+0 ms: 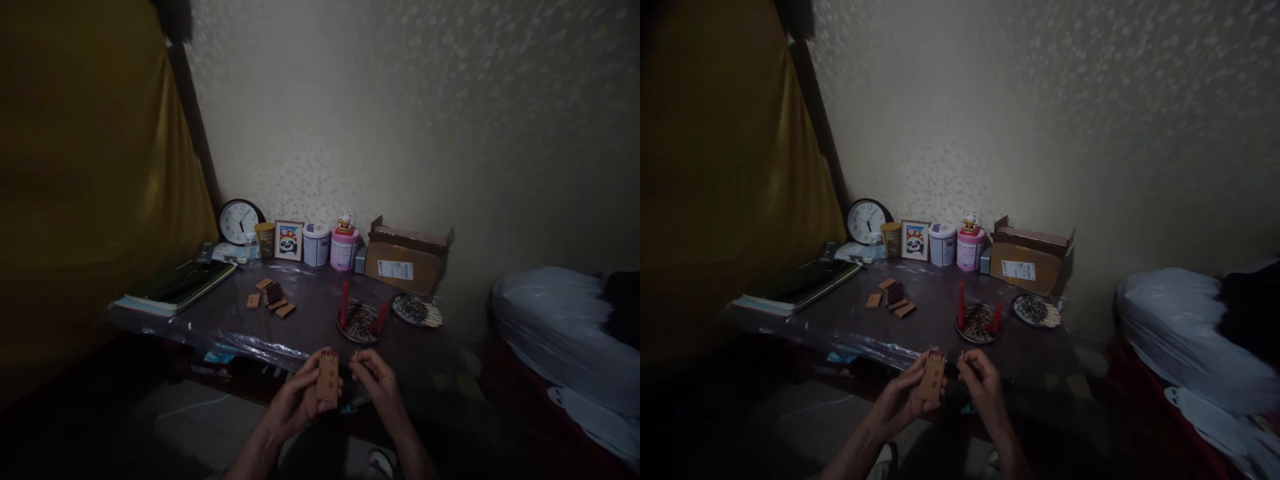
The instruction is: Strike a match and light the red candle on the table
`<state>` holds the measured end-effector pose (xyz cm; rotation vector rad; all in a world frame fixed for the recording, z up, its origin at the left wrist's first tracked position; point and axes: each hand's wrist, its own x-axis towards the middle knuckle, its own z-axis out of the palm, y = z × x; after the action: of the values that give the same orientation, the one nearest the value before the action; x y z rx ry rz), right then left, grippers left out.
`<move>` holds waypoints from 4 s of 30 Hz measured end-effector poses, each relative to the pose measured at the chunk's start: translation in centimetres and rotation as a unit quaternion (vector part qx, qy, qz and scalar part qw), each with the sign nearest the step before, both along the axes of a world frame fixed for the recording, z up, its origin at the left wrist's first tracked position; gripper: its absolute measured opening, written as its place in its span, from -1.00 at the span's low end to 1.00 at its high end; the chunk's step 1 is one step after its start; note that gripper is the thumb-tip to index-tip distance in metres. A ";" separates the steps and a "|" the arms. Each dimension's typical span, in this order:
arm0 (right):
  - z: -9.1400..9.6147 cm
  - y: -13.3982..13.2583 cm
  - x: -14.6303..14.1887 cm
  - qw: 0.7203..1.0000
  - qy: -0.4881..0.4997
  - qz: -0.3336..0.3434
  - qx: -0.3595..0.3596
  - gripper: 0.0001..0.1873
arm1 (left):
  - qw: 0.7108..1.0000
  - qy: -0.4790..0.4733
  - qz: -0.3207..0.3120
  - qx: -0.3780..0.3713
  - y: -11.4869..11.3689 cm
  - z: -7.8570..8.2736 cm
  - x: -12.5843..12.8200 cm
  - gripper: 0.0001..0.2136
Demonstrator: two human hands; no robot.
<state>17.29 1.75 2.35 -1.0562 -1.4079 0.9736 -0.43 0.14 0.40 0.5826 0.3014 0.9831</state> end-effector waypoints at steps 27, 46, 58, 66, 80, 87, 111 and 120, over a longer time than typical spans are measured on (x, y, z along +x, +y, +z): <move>-1.5 -1.2 -2.3 0.957 -0.147 0.034 0.247 -0.88 | 0.987 -0.101 0.114 -0.049 0.9 0.2 0.7 -0.60; -2.3 -1.1 -2.3 0.956 -0.150 -0.028 0.252 -0.91 | 0.992 -0.045 0.115 -0.014 0.8 0.3 1.0 -0.81; -2.7 -0.8 -2.4 0.960 -0.162 -0.038 0.223 -0.90 | 0.966 0.117 0.230 0.020 1.3 -0.4 1.1 -0.70; -3.7 -0.1 -1.9 0.968 -0.139 -0.051 0.204 -0.91 | 0.961 0.114 0.252 0.021 2.0 -1.0 1.2 -0.71; -4.1 0.4 -1.7 0.978 -0.106 -0.034 0.179 -0.87 | 0.954 0.160 0.240 0.085 1.6 -0.9 1.1 -0.61; -2.1 0.2 -1.3 0.985 -0.057 -0.053 0.152 -0.81 | 0.956 0.172 0.232 0.060 1.5 -0.9 1.0 -0.65; -2.7 1.4 -0.4 0.991 0.014 -0.114 0.070 -0.69 | 0.974 0.123 0.180 0.058 1.2 -1.0 1.3 -0.72; -2.2 1.5 -0.3 0.991 0.022 -0.118 0.062 -0.68 | 0.982 0.069 0.170 0.050 1.0 -0.4 1.3 -0.71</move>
<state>17.00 3.27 0.13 -1.0745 -1.2588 0.7252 0.87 1.12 0.02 0.7073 0.4881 1.2945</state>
